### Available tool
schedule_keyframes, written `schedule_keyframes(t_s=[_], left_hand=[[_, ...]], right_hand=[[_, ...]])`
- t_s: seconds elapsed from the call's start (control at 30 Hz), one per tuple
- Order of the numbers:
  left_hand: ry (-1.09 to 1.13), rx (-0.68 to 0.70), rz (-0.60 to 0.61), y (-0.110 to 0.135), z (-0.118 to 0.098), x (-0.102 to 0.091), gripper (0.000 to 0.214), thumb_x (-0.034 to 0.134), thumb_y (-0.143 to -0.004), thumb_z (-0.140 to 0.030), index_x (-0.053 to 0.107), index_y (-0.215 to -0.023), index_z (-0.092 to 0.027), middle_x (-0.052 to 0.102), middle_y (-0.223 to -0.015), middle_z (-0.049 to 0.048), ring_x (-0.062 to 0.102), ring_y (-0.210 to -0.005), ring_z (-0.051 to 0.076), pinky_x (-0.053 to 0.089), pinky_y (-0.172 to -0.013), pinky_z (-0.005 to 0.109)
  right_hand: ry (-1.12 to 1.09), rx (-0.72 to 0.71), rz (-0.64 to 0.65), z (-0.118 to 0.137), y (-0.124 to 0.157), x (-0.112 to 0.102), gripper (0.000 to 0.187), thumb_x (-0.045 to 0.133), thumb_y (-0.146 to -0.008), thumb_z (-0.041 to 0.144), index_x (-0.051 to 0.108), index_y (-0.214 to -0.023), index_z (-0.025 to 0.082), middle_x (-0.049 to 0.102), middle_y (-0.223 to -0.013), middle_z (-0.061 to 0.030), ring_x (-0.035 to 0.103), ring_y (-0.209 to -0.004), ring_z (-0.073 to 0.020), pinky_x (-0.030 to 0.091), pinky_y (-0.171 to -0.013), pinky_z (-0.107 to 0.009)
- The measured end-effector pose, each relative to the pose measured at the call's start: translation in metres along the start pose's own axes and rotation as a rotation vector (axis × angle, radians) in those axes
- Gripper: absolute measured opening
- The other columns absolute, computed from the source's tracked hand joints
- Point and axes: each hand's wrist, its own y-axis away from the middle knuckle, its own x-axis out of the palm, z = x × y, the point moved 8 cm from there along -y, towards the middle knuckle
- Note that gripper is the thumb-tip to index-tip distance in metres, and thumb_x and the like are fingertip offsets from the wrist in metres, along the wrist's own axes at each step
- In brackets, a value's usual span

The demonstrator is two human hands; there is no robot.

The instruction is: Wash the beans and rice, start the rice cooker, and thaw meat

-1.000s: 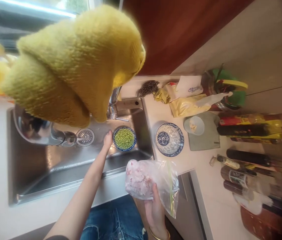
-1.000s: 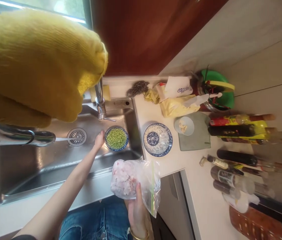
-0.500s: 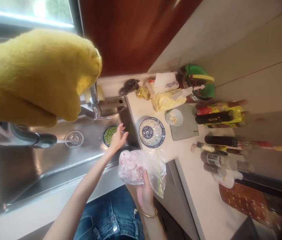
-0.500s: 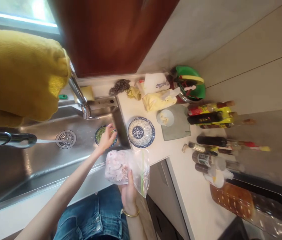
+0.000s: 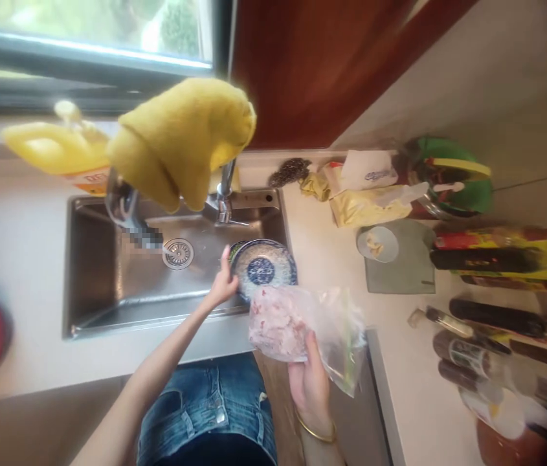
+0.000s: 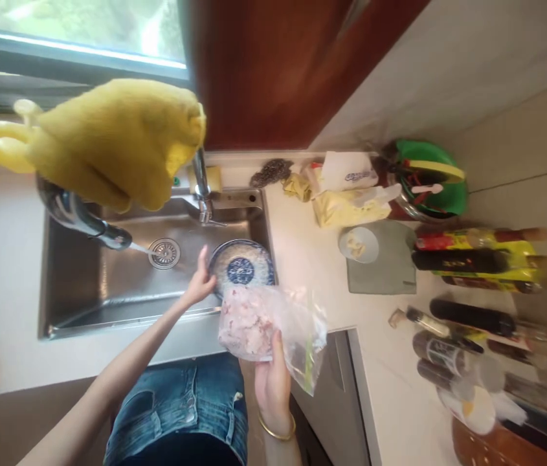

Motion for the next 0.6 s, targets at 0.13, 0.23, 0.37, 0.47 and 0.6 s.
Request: schedule_keyframes(t_s=[0.13,0.23,0.37,0.47,0.6], left_hand=[[-0.047,-0.131,-0.164,0.042,0.073,-0.124,0.097,0.059,-0.073,-0.017,0.008,-0.156,-0.014,0.010,-0.167,0.0166,0.011,-0.154,0.030,0.009,-0.125,0.045],[0.001,-0.303,-0.241,0.045,0.129,-0.188,0.102,0.062,-0.072,-0.017,0.006,-0.156,-0.017,0.014,-0.166,0.0172,0.021,-0.152,0.031,0.013,-0.124,0.048],[0.039,-0.353,-0.302,0.021,0.178,-0.230,0.105,0.065,-0.073,-0.017,0.003,-0.157,-0.017,0.016,-0.165,0.0188,0.023,-0.152,0.028,0.014,-0.124,0.046],[0.047,-0.355,-0.301,0.006,0.204,-0.237,0.106,0.067,-0.075,-0.021,-0.001,-0.157,-0.019,0.018,-0.164,0.0195,0.026,-0.151,0.027,0.020,-0.122,0.047],[0.072,-0.376,-0.270,0.002,0.228,-0.233,0.109,0.068,-0.078,-0.026,-0.006,-0.157,-0.020,0.027,-0.161,0.0213,0.035,-0.147,0.028,0.030,-0.118,0.051]], right_hand=[[-0.032,0.110,0.172,-0.073,-0.025,0.091,0.041,0.066,-0.086,0.047,0.069,-0.119,0.024,0.062,-0.138,-0.0024,0.055,-0.132,-0.0196,0.044,-0.113,-0.040],[-0.082,0.157,0.234,-0.145,-0.069,0.163,0.029,0.063,-0.088,0.035,0.070,-0.111,0.020,0.070,-0.126,-0.0033,0.063,-0.121,-0.0167,0.049,-0.107,-0.036],[-0.100,0.280,0.242,-0.234,-0.128,0.236,0.016,0.055,-0.090,0.023,0.070,-0.094,0.018,0.077,-0.094,-0.0016,0.072,-0.091,-0.0121,0.056,-0.092,-0.028],[-0.100,0.285,0.227,-0.275,-0.155,0.260,0.016,0.053,-0.090,0.021,0.069,-0.087,0.018,0.076,-0.082,-0.0010,0.071,-0.079,-0.0106,0.058,-0.084,-0.024],[-0.129,0.234,0.256,-0.303,-0.172,0.269,0.021,0.050,-0.091,0.025,0.070,-0.094,0.019,0.077,-0.089,-0.0025,0.072,-0.086,-0.0126,0.058,-0.087,-0.030]])
